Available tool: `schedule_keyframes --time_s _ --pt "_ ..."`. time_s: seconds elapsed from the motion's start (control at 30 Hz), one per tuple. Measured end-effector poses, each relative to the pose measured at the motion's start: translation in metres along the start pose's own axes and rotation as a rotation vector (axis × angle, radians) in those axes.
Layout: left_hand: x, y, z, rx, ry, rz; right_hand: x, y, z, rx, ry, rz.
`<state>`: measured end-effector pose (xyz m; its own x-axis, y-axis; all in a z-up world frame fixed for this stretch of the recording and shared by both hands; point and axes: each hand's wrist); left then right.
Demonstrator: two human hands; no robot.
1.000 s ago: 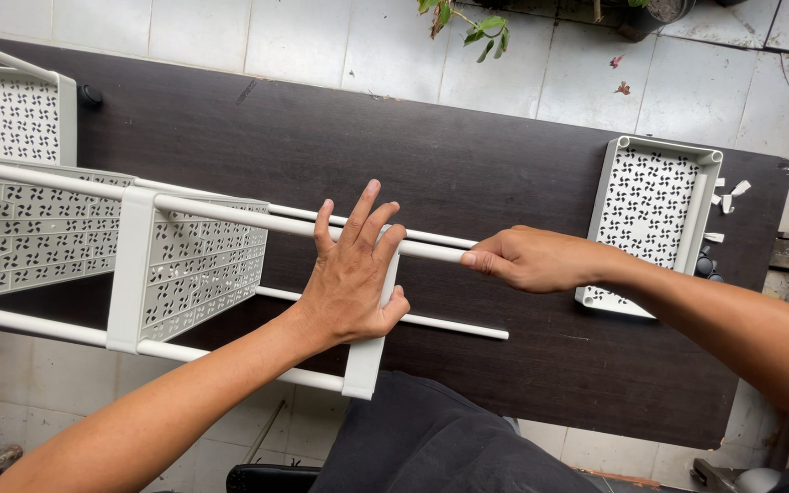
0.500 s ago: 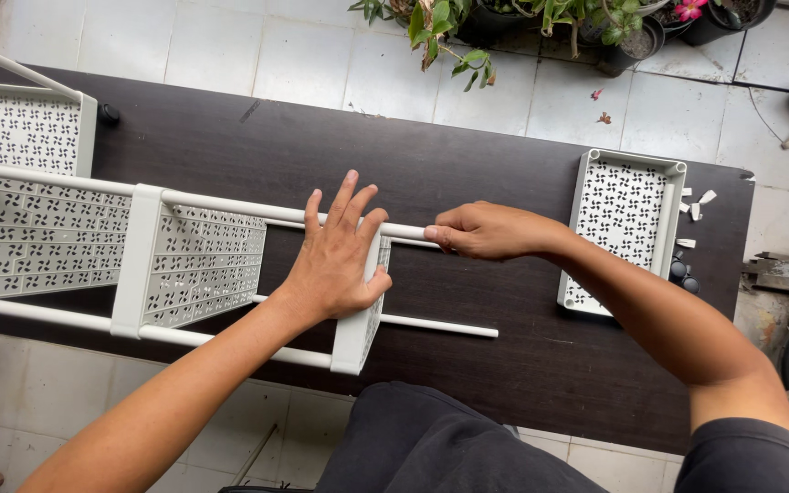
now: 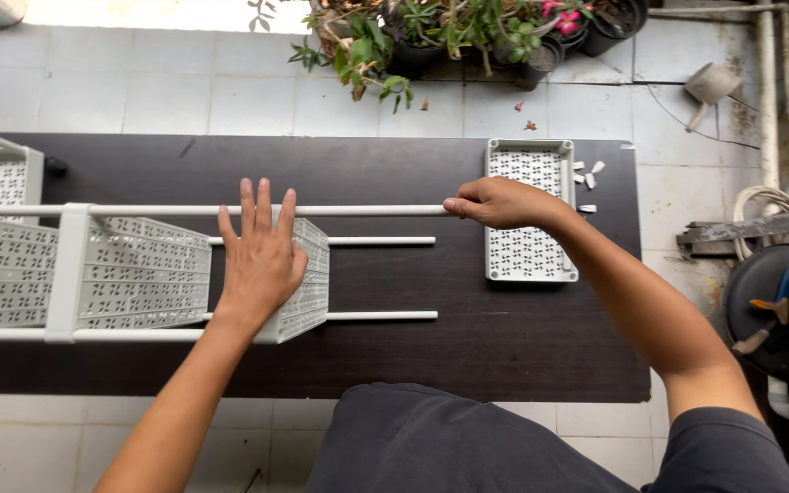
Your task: The person assembles a three-tier plastic rolling cart by inserting vertical poles into perforated shelves, attaching black caster wheels, and securing the frame with small white plastic clips. The cart is then stood upright and placed next to an identical unit.
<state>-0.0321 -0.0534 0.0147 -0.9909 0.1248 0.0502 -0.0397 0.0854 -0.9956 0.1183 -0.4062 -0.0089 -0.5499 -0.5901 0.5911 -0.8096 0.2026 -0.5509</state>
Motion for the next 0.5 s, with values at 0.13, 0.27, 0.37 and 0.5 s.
schedule_keyframes --time_s 0.13,0.27,0.37,0.5 --pt "0.026 0.008 0.086 0.281 0.110 0.160 0.056 0.008 0.063 -0.159 0.070 0.154" --pt "0.029 0.038 0.180 0.463 0.243 0.111 0.105 0.043 0.128 -0.296 0.115 0.228" --pt "0.019 0.062 0.237 0.547 0.291 0.000 0.127 0.075 0.167 -0.309 0.190 0.255" --pt "0.000 0.092 0.293 0.583 0.360 -0.097 0.146 0.111 0.207 -0.367 0.146 0.318"
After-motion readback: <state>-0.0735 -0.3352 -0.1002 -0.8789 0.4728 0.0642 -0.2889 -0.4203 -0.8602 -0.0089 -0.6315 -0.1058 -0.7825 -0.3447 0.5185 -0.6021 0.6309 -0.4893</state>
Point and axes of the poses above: each hand's wrist, its own x-axis away from the middle knuckle, its own y-axis out of the palm, z = x × y, and after that the axes turned 4 degrees about -z, right-handed
